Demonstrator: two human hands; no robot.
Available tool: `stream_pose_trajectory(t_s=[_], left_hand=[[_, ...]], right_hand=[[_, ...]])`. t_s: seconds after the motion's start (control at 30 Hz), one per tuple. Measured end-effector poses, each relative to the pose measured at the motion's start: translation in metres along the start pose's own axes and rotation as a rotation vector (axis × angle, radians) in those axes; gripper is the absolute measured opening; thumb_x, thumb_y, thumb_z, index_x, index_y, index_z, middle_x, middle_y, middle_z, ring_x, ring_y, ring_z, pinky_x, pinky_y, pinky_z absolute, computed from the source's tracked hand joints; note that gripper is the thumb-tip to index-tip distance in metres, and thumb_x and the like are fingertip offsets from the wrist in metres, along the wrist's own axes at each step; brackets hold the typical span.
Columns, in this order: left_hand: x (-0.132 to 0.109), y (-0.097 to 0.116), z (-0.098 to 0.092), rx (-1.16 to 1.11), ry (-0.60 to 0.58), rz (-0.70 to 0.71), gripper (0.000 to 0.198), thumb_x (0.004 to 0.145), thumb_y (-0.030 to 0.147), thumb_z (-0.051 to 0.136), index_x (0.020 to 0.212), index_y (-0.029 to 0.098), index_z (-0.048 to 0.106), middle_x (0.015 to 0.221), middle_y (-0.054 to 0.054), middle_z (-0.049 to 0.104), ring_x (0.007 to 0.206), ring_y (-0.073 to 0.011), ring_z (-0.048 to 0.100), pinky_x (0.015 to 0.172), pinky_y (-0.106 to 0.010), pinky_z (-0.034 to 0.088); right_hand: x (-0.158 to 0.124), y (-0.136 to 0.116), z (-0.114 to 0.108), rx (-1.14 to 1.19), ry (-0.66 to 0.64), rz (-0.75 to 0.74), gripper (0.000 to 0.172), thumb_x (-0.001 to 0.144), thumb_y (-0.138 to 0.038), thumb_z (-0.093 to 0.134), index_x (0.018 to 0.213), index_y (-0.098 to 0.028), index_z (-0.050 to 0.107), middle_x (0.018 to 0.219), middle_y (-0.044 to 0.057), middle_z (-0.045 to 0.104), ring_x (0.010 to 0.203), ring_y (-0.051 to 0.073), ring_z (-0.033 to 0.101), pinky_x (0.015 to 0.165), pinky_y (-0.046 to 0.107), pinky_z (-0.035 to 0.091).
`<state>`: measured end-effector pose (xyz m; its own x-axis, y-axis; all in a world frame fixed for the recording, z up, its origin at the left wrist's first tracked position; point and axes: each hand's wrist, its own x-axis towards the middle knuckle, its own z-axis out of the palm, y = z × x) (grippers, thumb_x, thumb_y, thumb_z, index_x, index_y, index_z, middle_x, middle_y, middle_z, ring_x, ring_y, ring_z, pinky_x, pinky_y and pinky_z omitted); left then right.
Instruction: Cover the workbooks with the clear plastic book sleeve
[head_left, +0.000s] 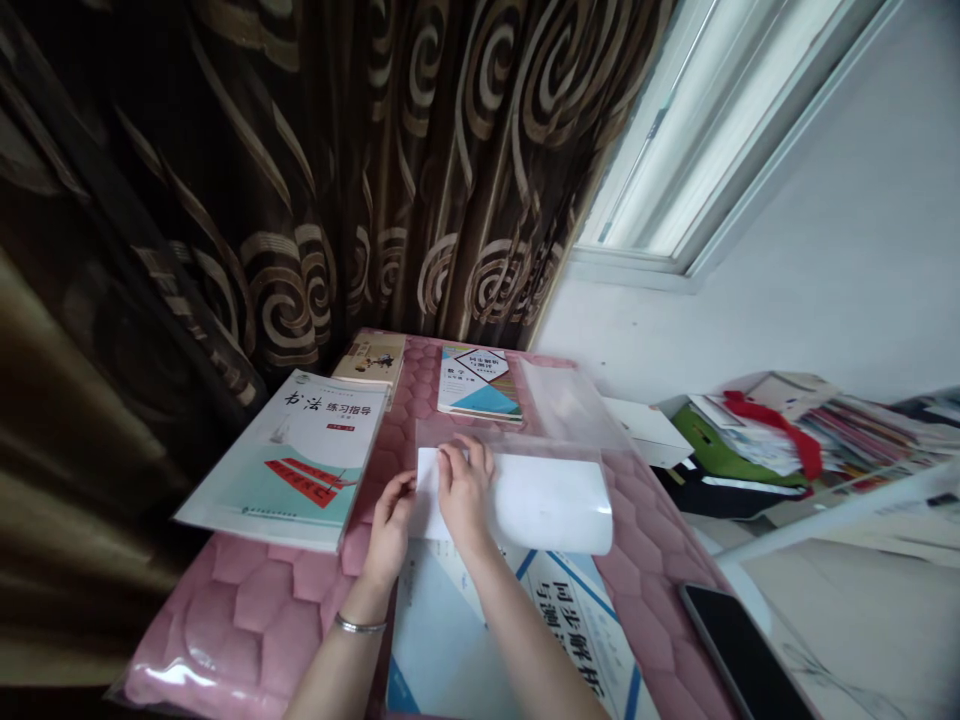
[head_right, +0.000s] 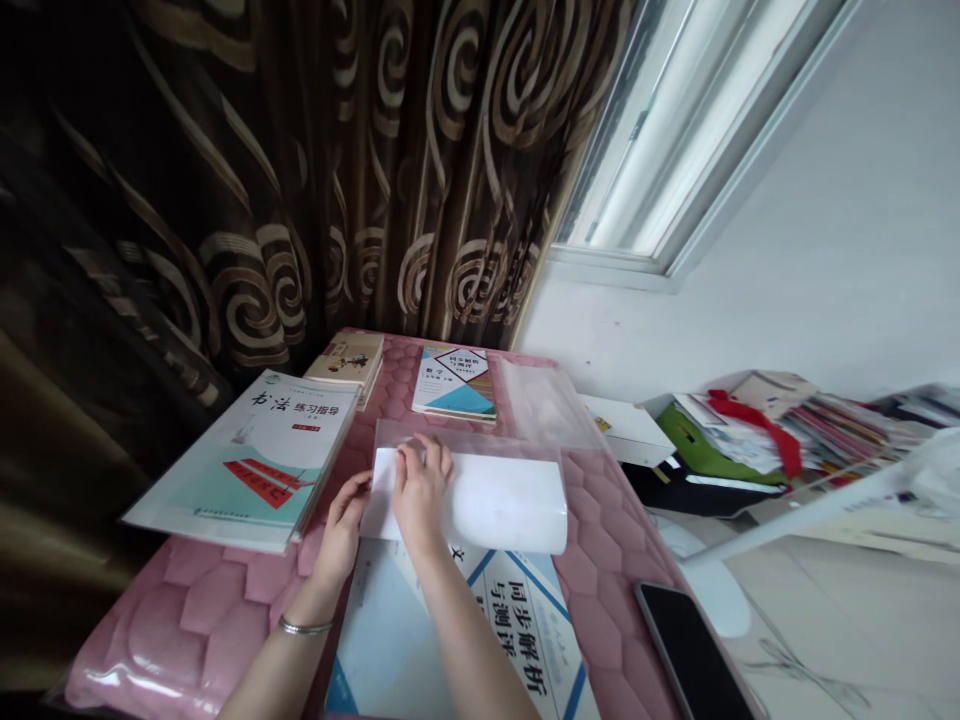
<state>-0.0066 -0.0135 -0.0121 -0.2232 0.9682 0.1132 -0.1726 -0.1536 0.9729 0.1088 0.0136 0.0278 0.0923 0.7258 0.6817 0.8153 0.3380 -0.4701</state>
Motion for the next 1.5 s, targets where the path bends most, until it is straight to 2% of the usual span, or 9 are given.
stream_pose_trajectory(t_s=[0.1, 0.33, 0.57, 0.77, 1.0, 1.17, 1.3, 1.4, 1.5], left_hand=[[0.002, 0.0, -0.004, 0.05, -0.003, 0.03, 0.026, 0.08, 0.041, 0.059, 0.089, 0.019, 0.071, 0.099, -0.006, 0.07, 0.098, -0.0216, 0.062, 0.095, -0.033, 0.045], [0.006, 0.009, -0.007, 0.135, -0.043, 0.095, 0.03, 0.076, 0.046, 0.066, 0.087, 0.02, 0.074, 0.089, -0.006, 0.067, 0.088, -0.0202, 0.061, 0.084, -0.031, 0.047], [0.008, 0.005, -0.01, 0.236, -0.061, 0.157, 0.027, 0.082, 0.04, 0.06, 0.096, 0.021, 0.074, 0.096, -0.008, 0.068, 0.095, -0.0212, 0.06, 0.091, -0.035, 0.046], [0.007, 0.005, -0.01, 0.201, -0.075, 0.124, 0.03, 0.081, 0.04, 0.061, 0.101, 0.021, 0.072, 0.106, -0.009, 0.068, 0.101, -0.0216, 0.062, 0.095, -0.035, 0.045], [0.012, 0.009, -0.007, 0.023, -0.041, -0.082, 0.039, 0.077, 0.047, 0.066, 0.102, 0.017, 0.072, 0.11, -0.009, 0.071, 0.105, -0.0239, 0.063, 0.096, -0.035, 0.045], [0.017, 0.009, -0.005, -0.027, -0.073, -0.039, 0.043, 0.073, 0.045, 0.071, 0.105, 0.016, 0.069, 0.106, -0.009, 0.072, 0.097, -0.0225, 0.065, 0.091, -0.034, 0.048], [0.017, 0.009, -0.004, 0.031, -0.034, 0.014, 0.041, 0.076, 0.045, 0.068, 0.104, 0.015, 0.068, 0.107, -0.01, 0.072, 0.1, -0.0226, 0.065, 0.094, -0.034, 0.046], [0.017, 0.009, -0.002, 0.058, -0.024, 0.031, 0.04, 0.075, 0.045, 0.067, 0.104, 0.016, 0.067, 0.106, -0.011, 0.072, 0.098, -0.0227, 0.066, 0.092, -0.035, 0.047], [0.018, 0.009, 0.0, 0.075, -0.001, 0.022, 0.038, 0.072, 0.043, 0.069, 0.099, 0.016, 0.067, 0.097, -0.01, 0.074, 0.089, -0.022, 0.068, 0.087, -0.034, 0.049]], right_hand=[[0.003, 0.002, 0.002, 0.008, 0.014, 0.053, 0.031, 0.098, -0.032, 0.04, 0.099, -0.021, 0.069, 0.112, 0.012, 0.057, 0.104, 0.024, 0.048, 0.092, 0.042, 0.035], [0.011, 0.017, 0.006, 0.062, -0.035, 0.093, 0.029, 0.096, -0.032, 0.045, 0.089, -0.021, 0.071, 0.092, 0.008, 0.057, 0.087, 0.021, 0.048, 0.081, 0.033, 0.038], [0.016, 0.021, 0.012, -0.017, -0.135, 0.15, 0.025, 0.095, -0.03, 0.046, 0.087, -0.022, 0.069, 0.087, 0.005, 0.063, 0.078, 0.018, 0.052, 0.07, 0.028, 0.036], [0.017, 0.018, 0.012, -0.107, -0.198, 0.173, 0.021, 0.094, -0.027, 0.049, 0.087, -0.023, 0.068, 0.089, 0.003, 0.065, 0.077, 0.018, 0.054, 0.067, 0.028, 0.033], [-0.001, 0.007, 0.002, -0.123, -0.19, 0.002, 0.027, 0.098, -0.028, 0.042, 0.105, -0.022, 0.068, 0.096, 0.007, 0.066, 0.089, 0.021, 0.057, 0.077, 0.032, 0.036], [-0.031, 0.004, -0.009, -0.237, -0.249, -0.198, 0.039, 0.097, -0.026, 0.042, 0.133, -0.021, 0.054, 0.114, 0.013, 0.063, 0.1, 0.025, 0.057, 0.085, 0.039, 0.04], [-0.054, 0.007, -0.012, -0.278, -0.288, -0.392, 0.054, 0.093, -0.031, 0.049, 0.144, -0.015, 0.041, 0.148, 0.014, 0.043, 0.135, 0.031, 0.037, 0.109, 0.049, 0.027], [-0.06, 0.008, -0.008, -0.279, -0.31, -0.444, 0.062, 0.09, -0.036, 0.053, 0.144, -0.008, 0.04, 0.151, 0.016, 0.037, 0.144, 0.033, 0.021, 0.115, 0.054, 0.015], [-0.06, 0.006, -0.004, -0.281, -0.294, -0.446, 0.063, 0.089, -0.037, 0.056, 0.141, -0.005, 0.043, 0.151, 0.019, 0.037, 0.145, 0.035, 0.02, 0.115, 0.058, 0.014]])
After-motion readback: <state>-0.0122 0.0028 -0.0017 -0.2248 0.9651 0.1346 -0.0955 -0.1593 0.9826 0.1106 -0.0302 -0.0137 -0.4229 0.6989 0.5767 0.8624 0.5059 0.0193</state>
